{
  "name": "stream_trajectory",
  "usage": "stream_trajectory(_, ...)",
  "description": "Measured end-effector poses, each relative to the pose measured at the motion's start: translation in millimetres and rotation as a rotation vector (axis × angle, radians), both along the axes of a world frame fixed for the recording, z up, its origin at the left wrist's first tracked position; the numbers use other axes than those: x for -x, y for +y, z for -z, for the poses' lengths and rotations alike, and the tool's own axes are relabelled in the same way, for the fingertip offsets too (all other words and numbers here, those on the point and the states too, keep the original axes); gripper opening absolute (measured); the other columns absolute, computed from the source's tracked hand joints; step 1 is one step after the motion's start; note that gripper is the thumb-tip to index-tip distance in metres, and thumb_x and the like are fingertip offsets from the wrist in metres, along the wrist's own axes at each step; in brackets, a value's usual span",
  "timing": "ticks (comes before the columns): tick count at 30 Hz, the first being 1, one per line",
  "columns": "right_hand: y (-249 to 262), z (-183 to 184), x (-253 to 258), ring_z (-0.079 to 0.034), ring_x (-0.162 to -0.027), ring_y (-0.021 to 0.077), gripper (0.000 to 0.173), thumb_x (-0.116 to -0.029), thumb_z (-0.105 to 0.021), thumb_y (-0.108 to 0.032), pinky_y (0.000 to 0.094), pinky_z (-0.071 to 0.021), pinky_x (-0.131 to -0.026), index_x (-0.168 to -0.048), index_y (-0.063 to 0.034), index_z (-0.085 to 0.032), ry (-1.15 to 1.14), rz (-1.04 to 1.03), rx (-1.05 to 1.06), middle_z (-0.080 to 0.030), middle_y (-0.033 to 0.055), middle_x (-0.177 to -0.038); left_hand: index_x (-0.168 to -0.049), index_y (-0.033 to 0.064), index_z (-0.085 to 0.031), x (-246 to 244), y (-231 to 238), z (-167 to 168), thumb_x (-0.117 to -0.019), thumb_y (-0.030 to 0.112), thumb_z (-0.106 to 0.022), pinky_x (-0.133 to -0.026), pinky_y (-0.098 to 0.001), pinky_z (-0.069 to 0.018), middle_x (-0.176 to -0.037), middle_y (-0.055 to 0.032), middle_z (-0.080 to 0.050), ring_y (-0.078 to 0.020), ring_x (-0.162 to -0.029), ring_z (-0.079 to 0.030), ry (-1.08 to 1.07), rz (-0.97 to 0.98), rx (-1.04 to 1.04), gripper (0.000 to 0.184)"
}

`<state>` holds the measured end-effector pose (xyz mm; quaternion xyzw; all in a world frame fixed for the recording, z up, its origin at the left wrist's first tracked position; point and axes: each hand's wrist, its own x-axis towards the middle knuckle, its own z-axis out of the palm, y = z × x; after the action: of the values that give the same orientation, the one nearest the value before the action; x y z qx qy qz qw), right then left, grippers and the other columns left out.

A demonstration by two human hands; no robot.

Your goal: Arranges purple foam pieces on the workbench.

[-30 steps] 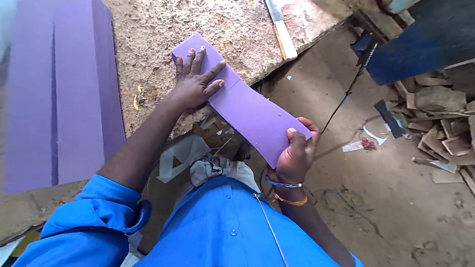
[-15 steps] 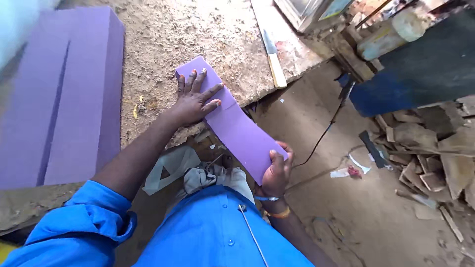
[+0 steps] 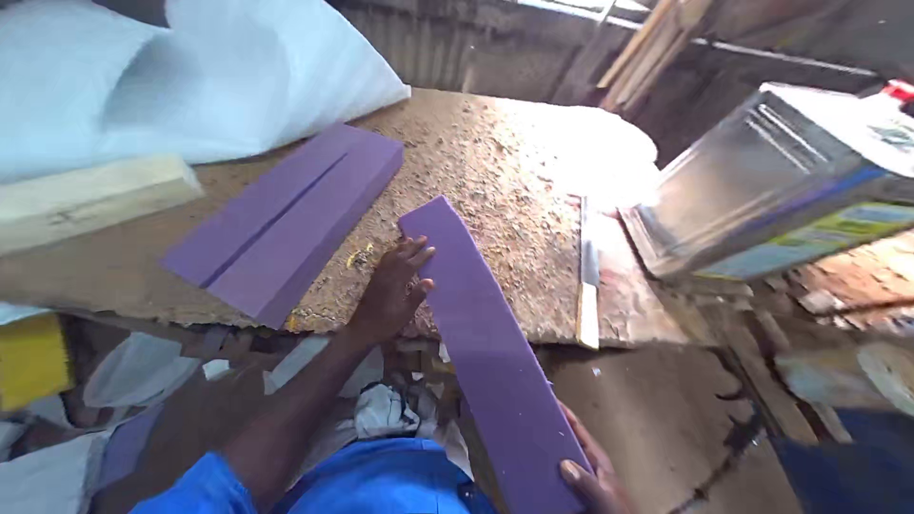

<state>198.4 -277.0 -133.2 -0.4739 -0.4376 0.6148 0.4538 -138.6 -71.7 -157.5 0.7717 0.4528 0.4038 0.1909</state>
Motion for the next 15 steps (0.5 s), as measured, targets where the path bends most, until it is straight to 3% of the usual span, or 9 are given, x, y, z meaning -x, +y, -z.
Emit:
stream_trajectory(3, 48.0, 4.5, 3.2, -0.067, -0.115, 0.0261, 0.088, -0.0886, -0.077, -0.046, 0.0435, -0.0598, -0.094, -0.155, -0.0031, -0.037, -0.049, -0.052, -0.057, -0.063, 0.0156, -0.135, -0.153, 0.0143, -0.049, 44.0, -20.1, -24.5, -0.1071, 0.047, -0.043, -0.126, -0.0530, -0.0280, -0.165, -0.0076, -0.037, -0.0272, -0.154, -0.030, 0.034, -0.221, -0.011, 0.056)
stream_trajectory(5, 78.3, 17.5, 35.0, -0.070, -0.105, 0.0277, 0.086, -0.0914, -0.074, -0.046, 0.0451, -0.0623, -0.087, -0.156, -0.0058, -0.033, -0.028, 0.014, -0.091, -0.067, 0.0171, -0.123, -0.156, 0.0149, -0.045, 76.9, -29.6, -39.5, -0.1055, 0.046, -0.049, -0.126, -0.0546, -0.0266, -0.168, -0.0075, -0.031, -0.0279, -0.156, -0.026, 0.075, -0.366, 0.052, 0.059)
stream_trajectory(7, 106.2, 25.1, 79.2, -0.071, -0.100, 0.0293, 0.079, -0.0965, -0.068, -0.038, 0.0474, -0.0637, -0.082, -0.159, -0.0091, -0.029, -0.015, 0.100, -0.089, -0.067, 0.0180, -0.119, -0.154, 0.0161, -0.048, 113.8, -30.0, -48.1, -0.1030, 0.047, -0.053, -0.125, -0.0570, -0.0261, -0.167, -0.0083, -0.031, -0.0300, -0.156, -0.025, 0.130, -0.485, 0.077, 0.060)
stream_trajectory(10, 143.1, 30.8, 152.8, -0.072, -0.101, 0.0341, 0.066, -0.1053, -0.055, -0.026, 0.0513, -0.0644, -0.078, -0.162, -0.0170, -0.023, 0.103, 0.232, 0.038, -0.063, 0.0216, -0.129, -0.145, 0.0177, -0.058, 175.1, -25.1, -47.2, -0.1005, 0.053, -0.053, -0.124, -0.0593, -0.0265, -0.163, -0.0089, -0.038, -0.0327, -0.155, -0.027, 0.159, -0.595, 0.109, 0.057)
stream_trajectory(15, 171.5, 44.9, 246.4, -0.070, -0.103, 0.0351, 0.064, -0.1089, -0.051, -0.025, 0.0496, -0.0639, -0.076, -0.164, -0.0209, -0.019, 0.165, 0.335, 0.204, -0.055, 0.0227, -0.139, -0.143, 0.0138, -0.059, 277.5, -19.0, -26.0, -0.1003, 0.052, -0.056, -0.118, -0.0637, -0.0333, -0.157, -0.0135, -0.047, -0.0367, -0.147, -0.040, 0.176, -0.607, 0.228, 0.057)
